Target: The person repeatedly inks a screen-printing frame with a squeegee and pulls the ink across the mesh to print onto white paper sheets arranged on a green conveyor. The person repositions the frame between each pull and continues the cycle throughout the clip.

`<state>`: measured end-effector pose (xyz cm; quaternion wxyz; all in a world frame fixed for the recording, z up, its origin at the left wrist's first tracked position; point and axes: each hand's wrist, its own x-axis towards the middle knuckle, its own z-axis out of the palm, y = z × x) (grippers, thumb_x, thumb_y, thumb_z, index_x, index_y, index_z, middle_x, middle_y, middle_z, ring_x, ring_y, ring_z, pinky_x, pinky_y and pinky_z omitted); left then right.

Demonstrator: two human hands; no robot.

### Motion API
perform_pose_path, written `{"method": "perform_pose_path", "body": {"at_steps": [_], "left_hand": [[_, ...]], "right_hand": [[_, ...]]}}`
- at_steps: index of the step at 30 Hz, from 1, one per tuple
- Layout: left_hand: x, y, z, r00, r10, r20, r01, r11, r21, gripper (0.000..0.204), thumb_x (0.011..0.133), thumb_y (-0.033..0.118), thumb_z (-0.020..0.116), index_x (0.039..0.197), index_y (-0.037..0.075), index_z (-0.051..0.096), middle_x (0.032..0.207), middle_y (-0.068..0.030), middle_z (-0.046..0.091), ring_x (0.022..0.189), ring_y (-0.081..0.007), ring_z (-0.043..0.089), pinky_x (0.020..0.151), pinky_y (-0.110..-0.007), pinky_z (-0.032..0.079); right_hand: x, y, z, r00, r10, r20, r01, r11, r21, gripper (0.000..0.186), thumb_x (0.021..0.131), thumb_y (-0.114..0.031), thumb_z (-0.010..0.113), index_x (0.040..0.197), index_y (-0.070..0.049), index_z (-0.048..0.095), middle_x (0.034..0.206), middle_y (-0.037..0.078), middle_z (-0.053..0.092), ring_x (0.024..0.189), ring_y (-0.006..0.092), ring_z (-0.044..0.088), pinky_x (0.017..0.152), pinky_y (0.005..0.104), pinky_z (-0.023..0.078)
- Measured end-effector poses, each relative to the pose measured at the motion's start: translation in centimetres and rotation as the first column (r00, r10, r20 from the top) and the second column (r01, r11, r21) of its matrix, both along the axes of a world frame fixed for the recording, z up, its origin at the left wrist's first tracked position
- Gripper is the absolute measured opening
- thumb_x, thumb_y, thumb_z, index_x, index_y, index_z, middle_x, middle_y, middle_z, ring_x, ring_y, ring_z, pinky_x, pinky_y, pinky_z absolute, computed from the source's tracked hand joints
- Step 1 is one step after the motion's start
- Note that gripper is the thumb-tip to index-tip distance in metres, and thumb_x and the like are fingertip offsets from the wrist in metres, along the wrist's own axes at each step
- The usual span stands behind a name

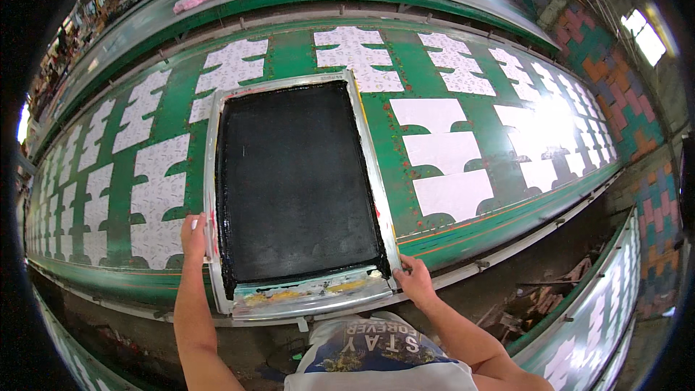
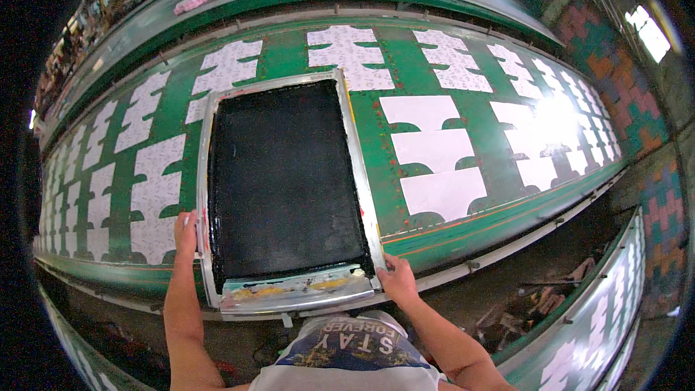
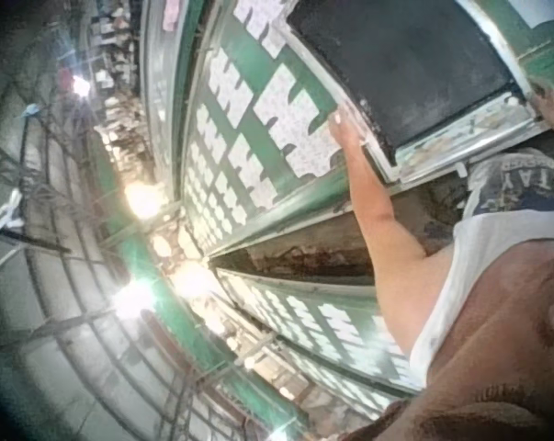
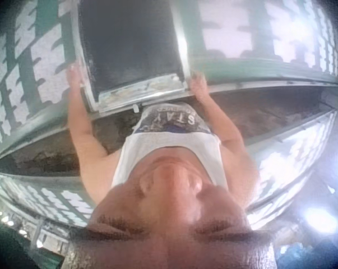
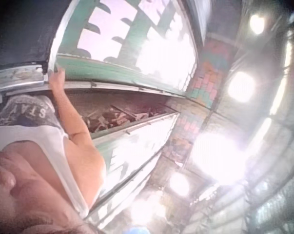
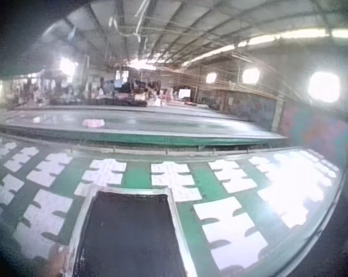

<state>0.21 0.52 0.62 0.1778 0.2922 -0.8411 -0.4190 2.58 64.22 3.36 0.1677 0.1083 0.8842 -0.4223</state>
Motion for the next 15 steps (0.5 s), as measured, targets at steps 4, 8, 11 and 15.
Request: {"method": "perform_pose_path", "body": {"at_steps": [4,8,11,15], "left_hand": [[0.4,-0.8,-1.3,0.999,0.008,-0.043,0.006,0.942,0.335,0.031,0.107,0.033,0.071,0.104,0.002,0.071,0.094,-0.0085,0.070,0.092,-0.0194,0.064,0.087,-0.039,0.051],[0.6,-1.4,-1.8,0.999,-0.044,-0.023,0.047,0.983,0.176,0.028,0.108,0.030,0.069,0.108,0.001,0.071,0.099,-0.0072,0.071,0.099,-0.0189,0.064,0.093,-0.038,0.050],[0.5,-1.3,-0.9,0.996,-0.075,-0.049,0.078,0.996,0.054,0.029,0.106,0.038,0.071,0.099,0.011,0.070,0.073,0.0022,0.054,0.062,-0.0106,0.051,0.056,-0.032,0.040],[-0.5,0.4,2.4,0.992,0.097,0.079,-0.124,0.852,0.509,0.031,0.105,0.045,0.072,0.092,0.019,0.064,0.063,0.0083,0.038,0.045,-0.0044,0.031,0.040,-0.028,0.020]], "right_hand": [[0.2,-0.6,0.4,0.997,-0.056,-0.055,0.055,0.998,-0.003,0.050,0.095,-0.015,0.082,0.143,-0.004,0.073,0.116,0.014,0.066,0.093,0.0216,0.067,0.089,0.0362,0.057],[0.5,-0.7,1.0,0.980,-0.196,0.011,0.196,0.971,-0.137,0.045,0.097,-0.012,0.081,0.140,-0.001,0.075,0.111,0.008,0.069,0.093,0.0148,0.065,0.086,0.0326,0.055],[0.7,0.0,2.6,0.984,-0.175,-0.045,0.157,0.952,-0.264,0.051,0.096,-0.017,0.083,0.142,0.002,0.072,0.117,0.014,0.074,0.093,0.0165,0.069,0.086,0.0322,0.058],[0.6,0.9,5.0,0.983,-0.156,-0.095,0.118,0.939,-0.322,0.049,0.094,-0.015,0.084,0.137,0.007,0.073,0.114,0.011,0.074,0.091,0.0153,0.067,0.085,0.0331,0.058]]}}
